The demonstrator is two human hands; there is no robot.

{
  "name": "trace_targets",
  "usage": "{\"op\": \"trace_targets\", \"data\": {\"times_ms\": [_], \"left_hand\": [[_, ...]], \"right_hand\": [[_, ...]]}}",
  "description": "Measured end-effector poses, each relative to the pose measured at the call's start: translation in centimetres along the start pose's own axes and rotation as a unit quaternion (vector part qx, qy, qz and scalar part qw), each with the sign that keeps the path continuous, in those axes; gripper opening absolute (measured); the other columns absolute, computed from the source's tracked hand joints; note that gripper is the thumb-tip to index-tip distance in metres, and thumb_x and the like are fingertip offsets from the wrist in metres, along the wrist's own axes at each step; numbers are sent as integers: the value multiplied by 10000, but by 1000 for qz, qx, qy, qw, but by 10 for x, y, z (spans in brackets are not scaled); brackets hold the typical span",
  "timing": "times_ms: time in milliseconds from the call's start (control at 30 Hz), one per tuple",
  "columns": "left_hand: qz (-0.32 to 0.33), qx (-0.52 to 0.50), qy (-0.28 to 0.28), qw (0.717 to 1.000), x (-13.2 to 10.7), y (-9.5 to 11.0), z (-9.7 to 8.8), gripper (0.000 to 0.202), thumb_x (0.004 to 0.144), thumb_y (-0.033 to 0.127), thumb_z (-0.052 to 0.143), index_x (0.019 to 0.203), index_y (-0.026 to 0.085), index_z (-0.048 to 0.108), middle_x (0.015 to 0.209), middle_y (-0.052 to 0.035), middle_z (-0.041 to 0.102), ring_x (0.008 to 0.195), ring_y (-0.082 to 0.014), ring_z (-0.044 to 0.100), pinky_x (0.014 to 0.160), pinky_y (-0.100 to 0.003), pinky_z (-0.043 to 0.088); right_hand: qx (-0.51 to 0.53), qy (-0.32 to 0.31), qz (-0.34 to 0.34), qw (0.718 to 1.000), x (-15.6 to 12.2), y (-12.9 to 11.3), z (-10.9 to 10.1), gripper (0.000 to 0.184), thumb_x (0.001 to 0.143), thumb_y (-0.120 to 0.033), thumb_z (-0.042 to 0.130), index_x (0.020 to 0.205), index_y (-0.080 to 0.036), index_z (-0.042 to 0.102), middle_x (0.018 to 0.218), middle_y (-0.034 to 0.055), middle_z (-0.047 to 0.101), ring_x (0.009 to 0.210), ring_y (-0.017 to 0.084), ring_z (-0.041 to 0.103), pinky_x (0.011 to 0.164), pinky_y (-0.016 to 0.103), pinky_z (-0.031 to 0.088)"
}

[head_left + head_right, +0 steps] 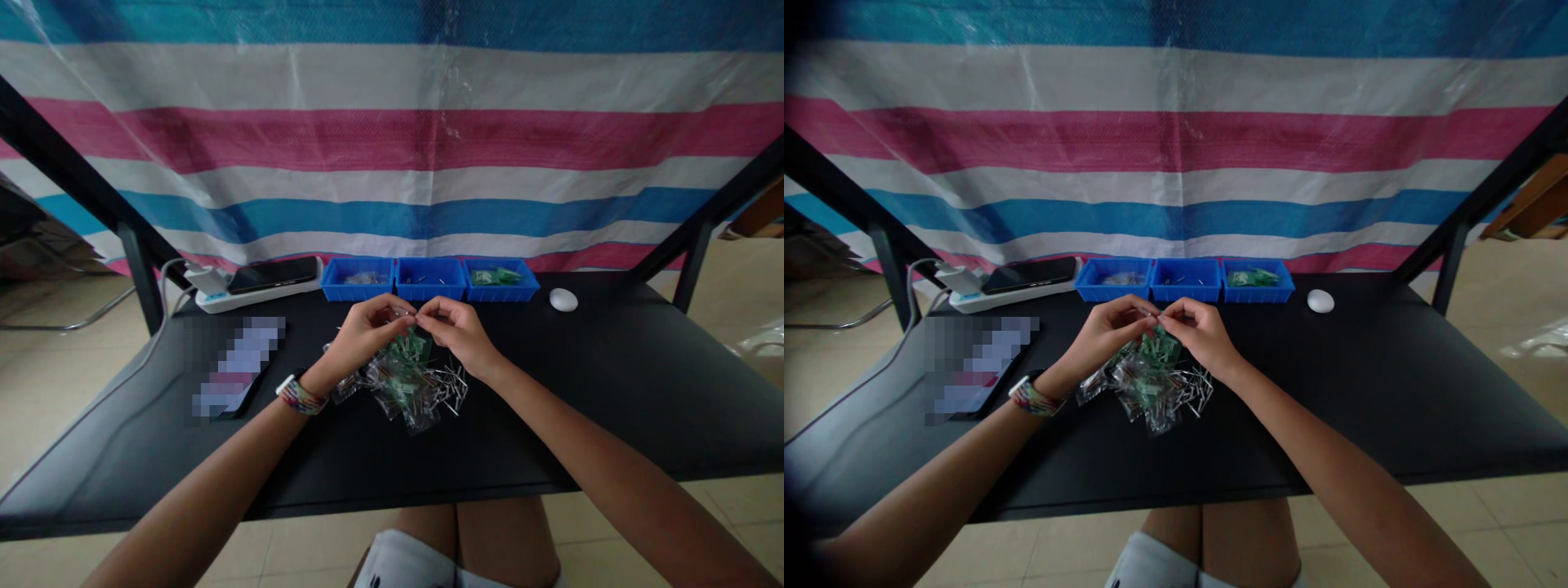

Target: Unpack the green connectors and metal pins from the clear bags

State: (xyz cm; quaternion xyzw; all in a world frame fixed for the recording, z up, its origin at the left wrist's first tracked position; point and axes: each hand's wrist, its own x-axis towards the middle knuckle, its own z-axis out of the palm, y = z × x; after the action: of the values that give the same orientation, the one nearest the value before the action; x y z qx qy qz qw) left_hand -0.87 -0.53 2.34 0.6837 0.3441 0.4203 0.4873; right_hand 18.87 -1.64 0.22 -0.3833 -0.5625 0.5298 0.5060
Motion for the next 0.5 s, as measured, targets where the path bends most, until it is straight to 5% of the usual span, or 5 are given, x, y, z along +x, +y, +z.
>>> {"op": "trace_targets", "data": {"times_ms": [200, 500], "left_hand": [[12, 5, 17, 1000, -1, 2, 4, 285, 919, 438, 791, 972, 162, 749, 832, -47, 728, 700, -151, 651, 641, -260, 534], [50, 50, 34, 997, -3, -4, 0, 247, 987, 369, 718, 1114, 161, 678, 956, -76, 788, 927, -192, 756, 859, -308, 564]], "right_hand": [[-3, -9, -6, 1000, 0, -1, -3, 324, 791, -496, 844, 820, -215, 686, 729, -10, 600, 595, 109, 450, 489, 249, 319], [7, 39, -13, 999, -1, -3, -3, 218, 843, -408, 763, 869, -209, 676, 691, -35, 612, 469, 71, 430, 446, 242, 275]]}}
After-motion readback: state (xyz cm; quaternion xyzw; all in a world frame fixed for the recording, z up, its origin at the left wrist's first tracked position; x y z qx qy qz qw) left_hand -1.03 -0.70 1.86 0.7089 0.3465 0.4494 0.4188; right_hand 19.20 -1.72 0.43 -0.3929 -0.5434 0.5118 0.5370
